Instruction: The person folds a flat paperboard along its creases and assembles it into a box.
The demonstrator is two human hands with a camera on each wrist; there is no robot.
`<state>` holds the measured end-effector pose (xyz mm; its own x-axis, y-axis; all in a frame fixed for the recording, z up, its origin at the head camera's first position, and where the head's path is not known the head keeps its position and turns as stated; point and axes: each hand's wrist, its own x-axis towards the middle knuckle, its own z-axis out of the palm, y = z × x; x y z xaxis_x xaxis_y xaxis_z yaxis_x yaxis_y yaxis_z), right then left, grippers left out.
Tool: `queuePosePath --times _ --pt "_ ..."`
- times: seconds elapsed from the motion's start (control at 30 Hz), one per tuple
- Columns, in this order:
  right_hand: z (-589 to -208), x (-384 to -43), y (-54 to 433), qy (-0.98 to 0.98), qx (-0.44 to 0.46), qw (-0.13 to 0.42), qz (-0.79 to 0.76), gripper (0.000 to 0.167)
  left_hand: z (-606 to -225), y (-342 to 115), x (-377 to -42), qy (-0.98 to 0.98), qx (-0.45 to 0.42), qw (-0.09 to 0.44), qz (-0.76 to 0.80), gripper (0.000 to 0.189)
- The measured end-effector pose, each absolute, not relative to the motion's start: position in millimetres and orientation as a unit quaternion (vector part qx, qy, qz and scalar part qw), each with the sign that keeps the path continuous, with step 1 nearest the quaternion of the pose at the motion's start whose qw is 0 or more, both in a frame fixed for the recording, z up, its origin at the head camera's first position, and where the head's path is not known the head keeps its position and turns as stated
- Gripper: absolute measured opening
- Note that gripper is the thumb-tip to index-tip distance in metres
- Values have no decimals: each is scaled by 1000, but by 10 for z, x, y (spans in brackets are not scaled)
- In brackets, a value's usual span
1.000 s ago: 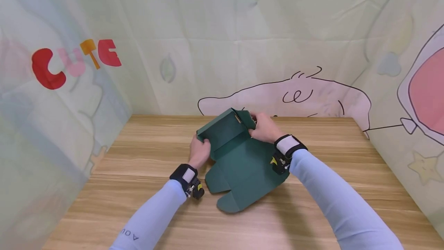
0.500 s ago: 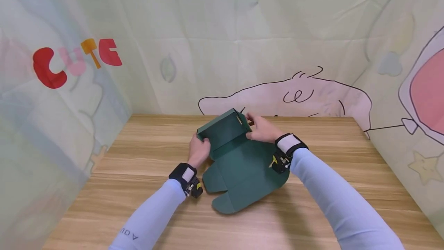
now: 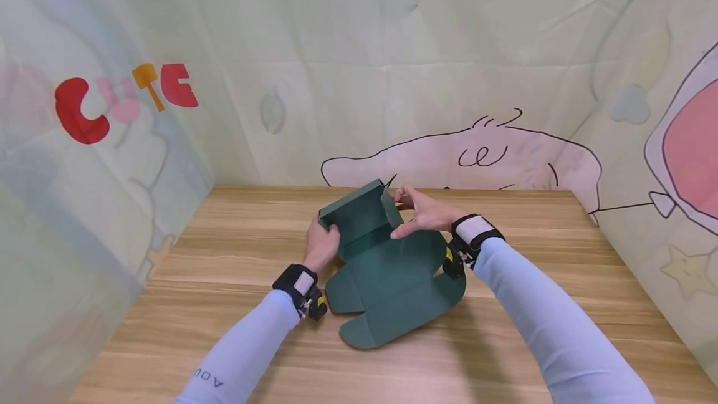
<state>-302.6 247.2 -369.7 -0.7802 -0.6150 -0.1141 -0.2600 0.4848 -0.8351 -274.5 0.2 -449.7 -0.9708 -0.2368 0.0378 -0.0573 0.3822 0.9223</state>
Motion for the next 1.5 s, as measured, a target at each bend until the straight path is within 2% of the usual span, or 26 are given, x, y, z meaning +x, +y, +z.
queuePosePath --times 0.13,0.23,0.37,0.57,0.9,1.07,1.3,1.4,1.5 --pt "-3701 -3041 2508 828 -264 211 -447 62 -4499 -3 -2740 -829 89 75 -547 41" --pt "-3696 -3046 2528 824 -254 210 -461 50 -4490 0 -2734 -830 91 71 -546 41" --pt "-3685 -3070 2536 820 -243 195 -481 36 -4482 12 -2727 -829 88 72 -547 39" --pt "-3672 -3098 2488 846 -222 160 -458 26 -4468 44 -2720 -826 81 77 -553 37" --pt "-3641 -3106 2379 897 -209 76 -383 30 -4416 96 -2690 -832 71 82 -545 37" --pt "-3623 -3103 2344 915 -173 60 -360 31 -4412 118 -2689 -837 66 79 -538 37" --pt "-3635 -3111 2327 927 -157 60 -336 61 -4408 147 -2690 -841 66 65 -533 40" --pt "-3633 -3112 2308 929 -171 47 -324 59 -4402 155 -2686 -841 62 61 -534 41" --pt "-3644 -3119 2291 931 -186 33 -313 49 -4391 170 -2681 -841 51 63 -535 41"
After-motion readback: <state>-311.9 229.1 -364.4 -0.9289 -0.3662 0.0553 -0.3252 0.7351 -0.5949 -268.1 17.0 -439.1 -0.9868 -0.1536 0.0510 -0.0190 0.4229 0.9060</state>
